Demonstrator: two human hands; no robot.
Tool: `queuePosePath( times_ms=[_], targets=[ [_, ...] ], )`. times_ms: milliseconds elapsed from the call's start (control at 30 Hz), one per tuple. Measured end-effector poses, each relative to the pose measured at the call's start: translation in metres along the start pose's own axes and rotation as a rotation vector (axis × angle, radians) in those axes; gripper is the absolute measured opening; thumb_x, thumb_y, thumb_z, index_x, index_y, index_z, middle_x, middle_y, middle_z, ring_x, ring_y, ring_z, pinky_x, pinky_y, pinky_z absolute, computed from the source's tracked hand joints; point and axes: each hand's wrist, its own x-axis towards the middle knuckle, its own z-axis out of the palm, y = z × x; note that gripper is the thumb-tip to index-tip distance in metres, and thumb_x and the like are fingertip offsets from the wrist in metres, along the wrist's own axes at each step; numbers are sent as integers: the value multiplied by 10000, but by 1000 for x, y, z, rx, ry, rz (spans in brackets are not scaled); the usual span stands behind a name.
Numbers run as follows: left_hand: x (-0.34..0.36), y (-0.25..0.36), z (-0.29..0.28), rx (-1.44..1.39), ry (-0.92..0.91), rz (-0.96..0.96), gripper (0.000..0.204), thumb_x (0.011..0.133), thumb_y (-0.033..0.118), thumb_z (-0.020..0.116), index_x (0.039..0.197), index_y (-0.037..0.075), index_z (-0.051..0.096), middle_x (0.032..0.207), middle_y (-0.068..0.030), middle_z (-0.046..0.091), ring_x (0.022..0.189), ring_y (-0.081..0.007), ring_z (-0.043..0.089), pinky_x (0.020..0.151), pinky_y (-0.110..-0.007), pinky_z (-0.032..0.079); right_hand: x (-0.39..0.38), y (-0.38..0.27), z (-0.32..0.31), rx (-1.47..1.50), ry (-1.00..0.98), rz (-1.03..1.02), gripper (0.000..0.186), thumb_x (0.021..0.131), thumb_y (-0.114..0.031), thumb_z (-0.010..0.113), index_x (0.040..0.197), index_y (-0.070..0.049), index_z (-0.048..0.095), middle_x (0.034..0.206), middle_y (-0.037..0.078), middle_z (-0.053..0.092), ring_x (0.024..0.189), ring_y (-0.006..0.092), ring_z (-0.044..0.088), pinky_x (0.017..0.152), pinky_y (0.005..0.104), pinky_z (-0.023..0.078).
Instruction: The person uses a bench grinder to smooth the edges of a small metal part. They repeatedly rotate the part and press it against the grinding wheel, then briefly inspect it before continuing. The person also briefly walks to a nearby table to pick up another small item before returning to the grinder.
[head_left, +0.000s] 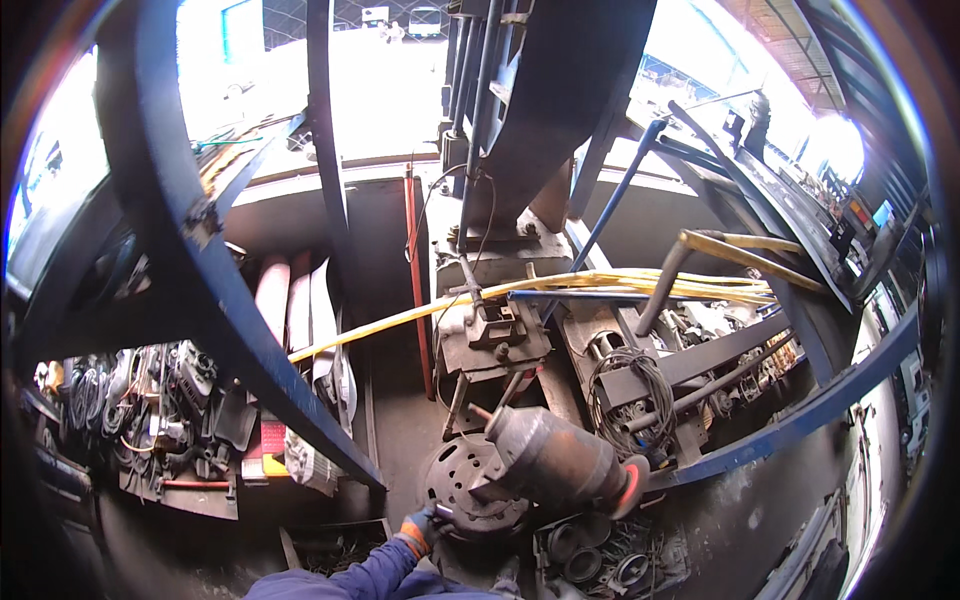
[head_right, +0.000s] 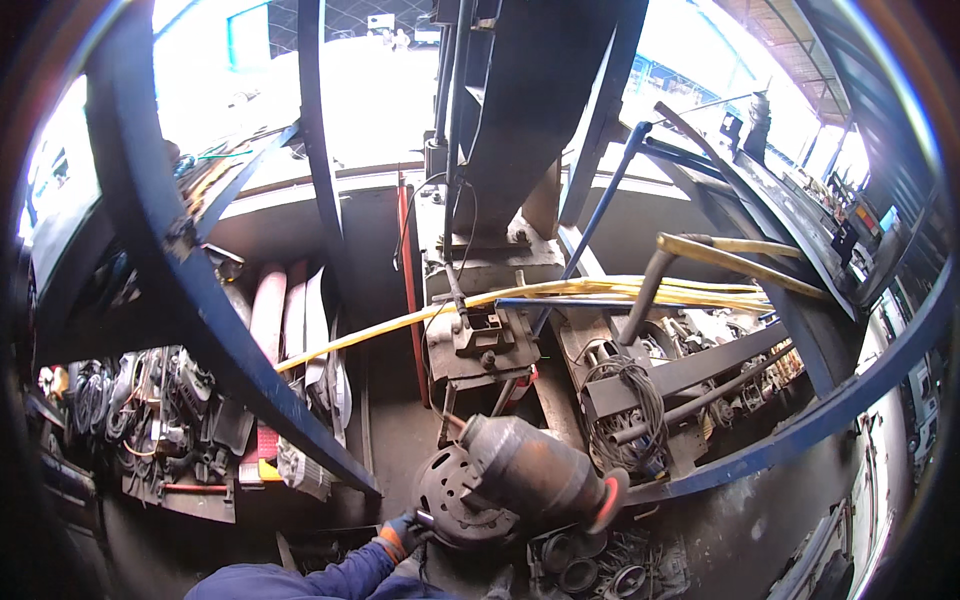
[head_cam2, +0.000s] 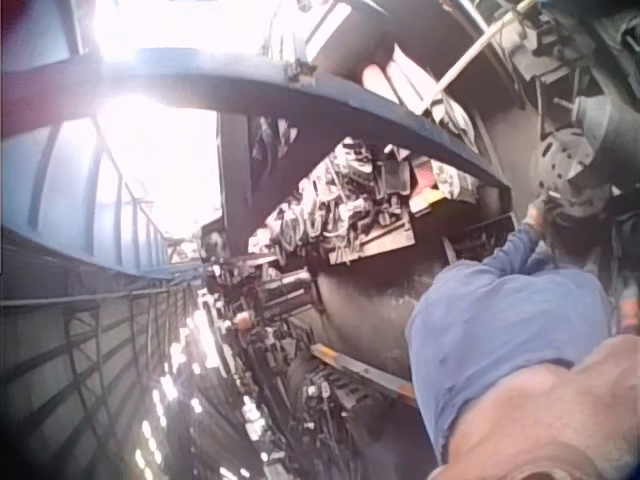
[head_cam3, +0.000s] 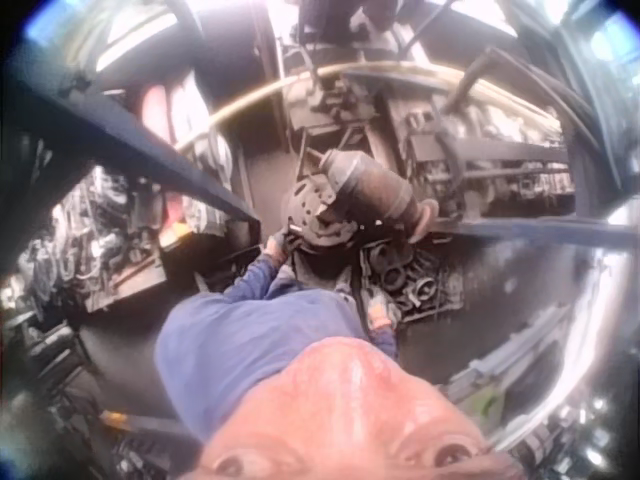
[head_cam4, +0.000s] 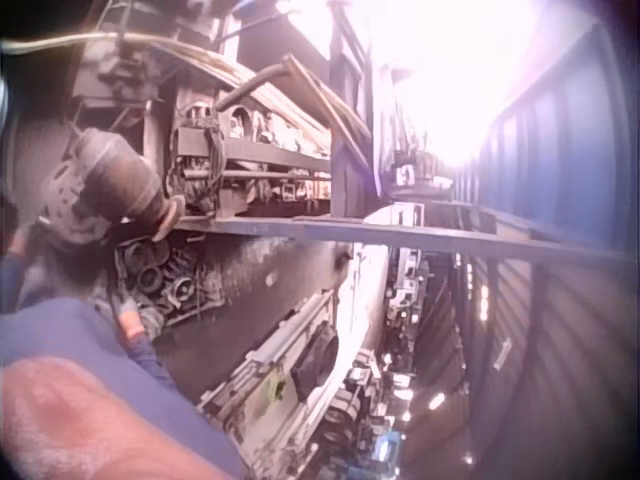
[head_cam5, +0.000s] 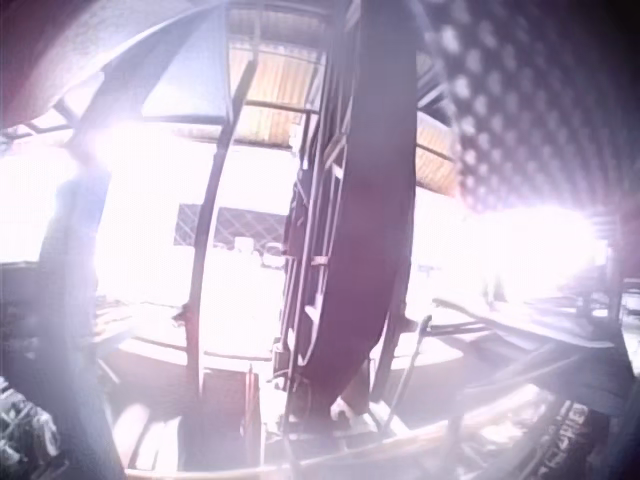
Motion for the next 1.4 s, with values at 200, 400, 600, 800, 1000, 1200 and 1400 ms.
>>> queuePosePath(
  times_ms=[200, 400, 600, 800, 1000, 1200, 1400],
  targets=[
    [-90, -86, 95, 327, -179, 164, 275, 913, 145, 632, 1145, -4, 636, 912, -21, 652, 845, -109, 583, 796, -265, 488, 100, 62, 69, 679, -308, -541, 591, 816, -267, 752, 1317, -53, 523, 1236, 101, 619, 1130, 200, 573, 934, 343, 469],
    [-137, -121, 188, 535, -171, 359, 278, 831, 210, 684, 1044, 32, 682, 905, -76, 695, 798, -202, 632, 768, -336, 516, 93, 88, 48, 691, -209, -685, 553, 793, -87, 674, 1310, -12, 493, 1219, 151, 612, 1124, 227, 565, 983, 340, 438],
    [-189, -107, 225, 6, -192, -49, 278, 918, 233, 647, 1137, 64, 656, 1005, -35, 685, 845, -136, 644, 736, -276, 521, 41, 105, -1, 554, 56, -689, 523, 759, -289, 745, 1207, -85, 568, 1045, 223, 663, 1020, 385, 633, 839, 423, 512],
    [-225, -104, 233, 487, -202, 302, 282, 902, 190, 665, 1142, 41, 673, 988, -23, 682, 861, -95, 610, 781, -236, 500, 10, 105, 0, 676, 30, -739, 464, 784, -254, 748, 1194, -100, 595, 1018, 182, 684, 973, 301, 668, 814, 372, 522],
    [-261, -51, 230, 88, -135, 178, 268, 962, 223, 568, 1191, 87, 602, 892, -50, 640, 764, -177, 656, 637, -308, 558, -6, 124, 21, 733, 25, -711, 352, 816, -250, 739, 1083, -55, 621, 928, 106, 688, 850, 202, 673, 763, 325, 530],
    [-237, -84, 186, 153, -433, 151, 392, 971, 395, 530, 1218, 92, 559, 948, -83, 649, 902, -228, 645, 813, -370, 517, -31, 138, 14, 1336, -631, -349, 298, 942, -340, 606, 984, -46, 590, 826, 79, 631, 658, 160, 616, 601, 304, 529],
    [-233, -84, 228, 85, -338, -41, 433, 954, 482, 526, 967, 64, 637, 879, -46, 643, 844, -179, 616, 789, -325, 508, -12, 116, -4, 1081, -345, -522, 401, 967, -435, 540, 1104, -74, 648, 696, -38, 564, 551, 53, 473, 484, 237, 382]
  ],
)
